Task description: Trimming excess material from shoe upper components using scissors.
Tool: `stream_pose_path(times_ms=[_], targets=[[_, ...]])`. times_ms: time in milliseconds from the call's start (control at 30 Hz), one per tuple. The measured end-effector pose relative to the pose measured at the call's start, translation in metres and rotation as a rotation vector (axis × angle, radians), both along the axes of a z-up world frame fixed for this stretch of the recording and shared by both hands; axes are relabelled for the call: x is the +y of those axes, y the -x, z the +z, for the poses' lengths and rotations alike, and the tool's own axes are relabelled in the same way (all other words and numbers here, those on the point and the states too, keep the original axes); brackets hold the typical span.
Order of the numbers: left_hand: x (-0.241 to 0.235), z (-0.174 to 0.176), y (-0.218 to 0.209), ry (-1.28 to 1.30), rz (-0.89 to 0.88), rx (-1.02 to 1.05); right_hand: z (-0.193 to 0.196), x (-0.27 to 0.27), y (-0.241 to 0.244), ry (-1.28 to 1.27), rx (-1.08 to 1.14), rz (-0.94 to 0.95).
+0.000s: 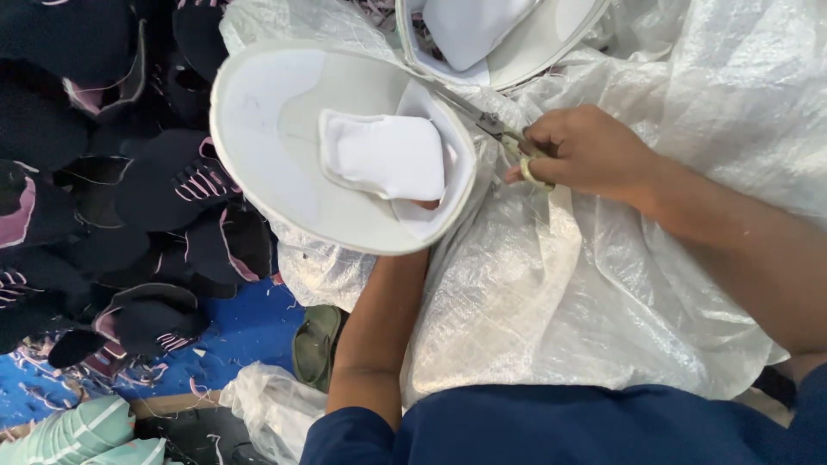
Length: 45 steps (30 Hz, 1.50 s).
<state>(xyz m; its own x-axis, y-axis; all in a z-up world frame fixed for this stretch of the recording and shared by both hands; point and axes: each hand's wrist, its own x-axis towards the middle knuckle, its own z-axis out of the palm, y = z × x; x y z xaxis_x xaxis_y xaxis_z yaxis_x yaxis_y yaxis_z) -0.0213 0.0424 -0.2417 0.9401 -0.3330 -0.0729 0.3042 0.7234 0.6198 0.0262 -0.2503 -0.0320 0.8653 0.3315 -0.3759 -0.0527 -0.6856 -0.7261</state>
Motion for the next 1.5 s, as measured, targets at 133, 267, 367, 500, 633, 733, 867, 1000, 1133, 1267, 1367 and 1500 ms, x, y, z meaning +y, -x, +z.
stream_pose_path(times_ms=[133,267,367,500,633,733,867,1000,1133,1267,1367,1500], targets=[[0.017,-0.026,0.022,0.104,0.023,0.039,-0.004,0.000,-0.001,-0.051,0.099,-0.048],[0.006,0.001,0.006,0.210,0.033,0.079,0.003,0.004,-0.001,-0.037,0.092,-0.076],[-0.018,0.070,-0.026,0.290,0.030,0.111,-0.005,0.001,0.001,0.030,-0.012,-0.048],[-0.026,0.096,-0.025,0.389,0.031,0.156,-0.019,-0.005,0.003,-0.007,-0.041,-0.060],[-0.026,0.109,-0.025,0.489,0.044,0.195,-0.018,-0.004,0.001,-0.050,0.002,-0.154],[-0.025,0.114,-0.022,0.564,0.055,0.231,-0.009,-0.002,-0.003,-0.015,0.031,-0.235],[-0.022,0.117,-0.014,0.663,0.078,0.282,-0.019,-0.004,-0.001,0.036,-0.048,-0.234],[-0.017,0.120,-0.014,0.767,0.099,0.314,-0.020,-0.003,0.000,0.092,-0.148,-0.172],[0.000,0.062,0.000,0.600,0.136,0.361,-0.020,-0.006,0.000,0.126,-0.208,-0.116],[-0.015,0.132,-0.022,0.850,-0.175,0.251,-0.023,-0.004,-0.001,0.147,-0.173,-0.114],[-0.026,0.145,-0.034,0.665,-0.056,0.125,-0.026,-0.007,-0.001,0.173,-0.218,-0.085],[-0.035,0.155,-0.043,0.412,0.099,-0.032,-0.027,-0.008,0.001,0.169,-0.300,-0.024]])
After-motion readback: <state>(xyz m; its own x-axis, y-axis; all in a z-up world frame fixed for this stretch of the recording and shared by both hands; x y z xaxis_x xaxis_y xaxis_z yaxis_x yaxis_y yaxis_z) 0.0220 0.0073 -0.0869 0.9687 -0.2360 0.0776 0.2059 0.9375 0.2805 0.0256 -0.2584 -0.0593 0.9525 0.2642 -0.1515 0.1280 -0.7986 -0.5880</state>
